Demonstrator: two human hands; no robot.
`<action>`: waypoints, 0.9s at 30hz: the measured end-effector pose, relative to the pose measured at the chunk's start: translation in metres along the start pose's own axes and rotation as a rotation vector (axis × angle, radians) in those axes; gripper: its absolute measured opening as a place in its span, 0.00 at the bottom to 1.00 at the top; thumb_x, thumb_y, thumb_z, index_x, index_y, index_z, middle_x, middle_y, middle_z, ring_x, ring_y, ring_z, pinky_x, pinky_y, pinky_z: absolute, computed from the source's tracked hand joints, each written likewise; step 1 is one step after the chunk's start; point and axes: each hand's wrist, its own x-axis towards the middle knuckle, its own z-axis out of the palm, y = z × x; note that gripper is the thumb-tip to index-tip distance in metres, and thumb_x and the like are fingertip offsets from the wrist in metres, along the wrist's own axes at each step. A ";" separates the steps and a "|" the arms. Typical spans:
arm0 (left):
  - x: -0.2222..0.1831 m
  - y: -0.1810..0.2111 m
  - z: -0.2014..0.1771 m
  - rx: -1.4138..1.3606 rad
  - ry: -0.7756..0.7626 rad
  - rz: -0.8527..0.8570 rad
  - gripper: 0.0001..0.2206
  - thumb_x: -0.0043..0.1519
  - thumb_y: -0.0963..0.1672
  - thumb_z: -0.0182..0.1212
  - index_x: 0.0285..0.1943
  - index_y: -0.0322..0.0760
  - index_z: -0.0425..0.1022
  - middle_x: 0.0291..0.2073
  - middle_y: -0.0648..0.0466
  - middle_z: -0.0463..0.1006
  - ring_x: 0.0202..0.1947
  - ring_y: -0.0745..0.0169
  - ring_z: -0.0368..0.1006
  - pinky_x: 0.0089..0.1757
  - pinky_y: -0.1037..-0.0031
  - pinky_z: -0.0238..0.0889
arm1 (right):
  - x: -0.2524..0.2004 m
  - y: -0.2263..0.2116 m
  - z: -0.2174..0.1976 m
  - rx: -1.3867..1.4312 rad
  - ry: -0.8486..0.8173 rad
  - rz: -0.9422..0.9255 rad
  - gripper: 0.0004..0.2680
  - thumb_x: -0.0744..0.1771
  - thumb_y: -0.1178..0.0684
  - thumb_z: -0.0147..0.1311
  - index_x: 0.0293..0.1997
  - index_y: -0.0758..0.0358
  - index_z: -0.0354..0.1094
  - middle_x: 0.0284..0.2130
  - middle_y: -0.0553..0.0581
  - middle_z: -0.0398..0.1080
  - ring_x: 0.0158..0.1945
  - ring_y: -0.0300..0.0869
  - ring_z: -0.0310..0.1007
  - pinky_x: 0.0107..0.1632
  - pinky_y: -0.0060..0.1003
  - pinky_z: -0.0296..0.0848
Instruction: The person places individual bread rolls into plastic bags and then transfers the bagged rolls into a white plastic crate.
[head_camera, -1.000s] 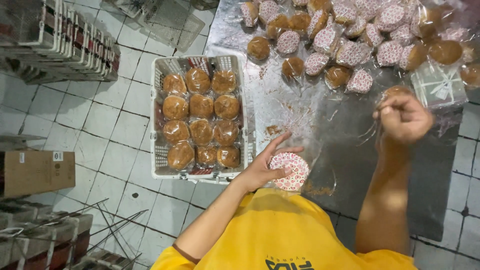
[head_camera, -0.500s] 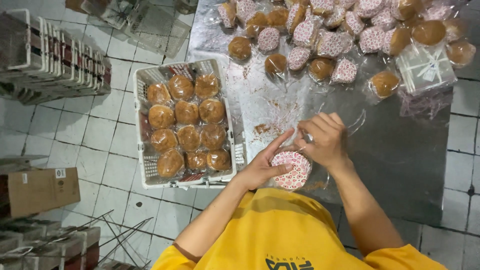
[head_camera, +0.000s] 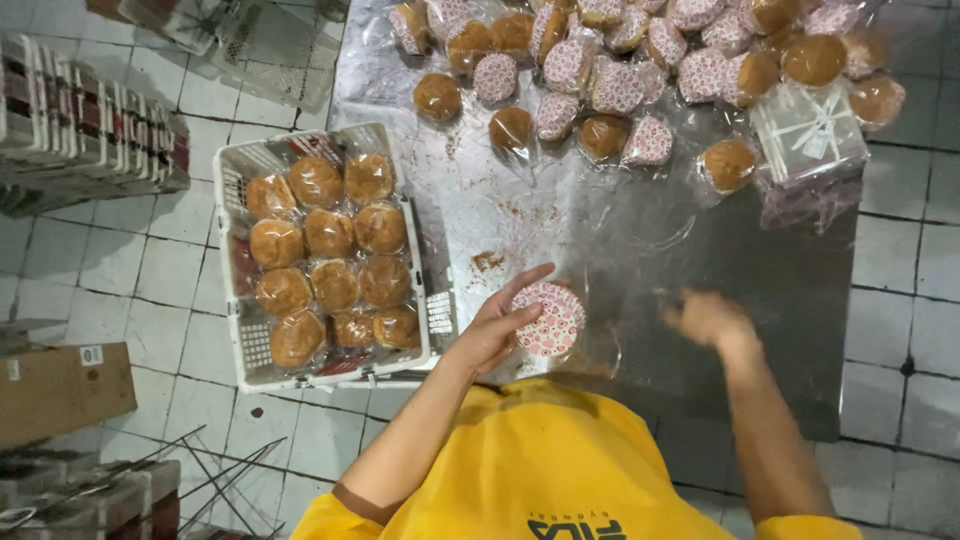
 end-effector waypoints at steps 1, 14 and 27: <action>0.005 0.001 0.000 0.105 0.077 0.020 0.34 0.60 0.44 0.68 0.77 0.38 0.58 0.69 0.41 0.64 0.67 0.53 0.61 0.61 0.58 0.59 | 0.005 0.017 0.004 -0.660 -0.068 -0.090 0.14 0.67 0.54 0.49 0.56 0.68 0.71 0.54 0.69 0.72 0.66 0.57 0.64 0.70 0.57 0.52; 0.059 -0.006 0.050 0.595 0.388 0.027 0.54 0.55 0.51 0.73 0.82 0.36 0.30 0.76 0.31 0.36 0.74 0.30 0.40 0.67 0.40 0.36 | 0.060 0.017 0.073 0.529 -0.143 -0.217 0.22 0.59 0.51 0.74 0.57 0.53 0.69 0.47 0.50 0.73 0.49 0.40 0.73 0.47 0.36 0.75; 0.099 -0.068 -0.008 -0.191 0.501 0.091 0.06 0.66 0.44 0.63 0.42 0.35 0.78 0.41 0.44 0.82 0.40 0.47 0.82 0.41 0.64 0.78 | 0.059 0.022 0.055 0.812 -0.429 -0.192 0.06 0.65 0.55 0.61 0.44 0.55 0.70 0.40 0.48 0.75 0.42 0.35 0.76 0.40 0.25 0.72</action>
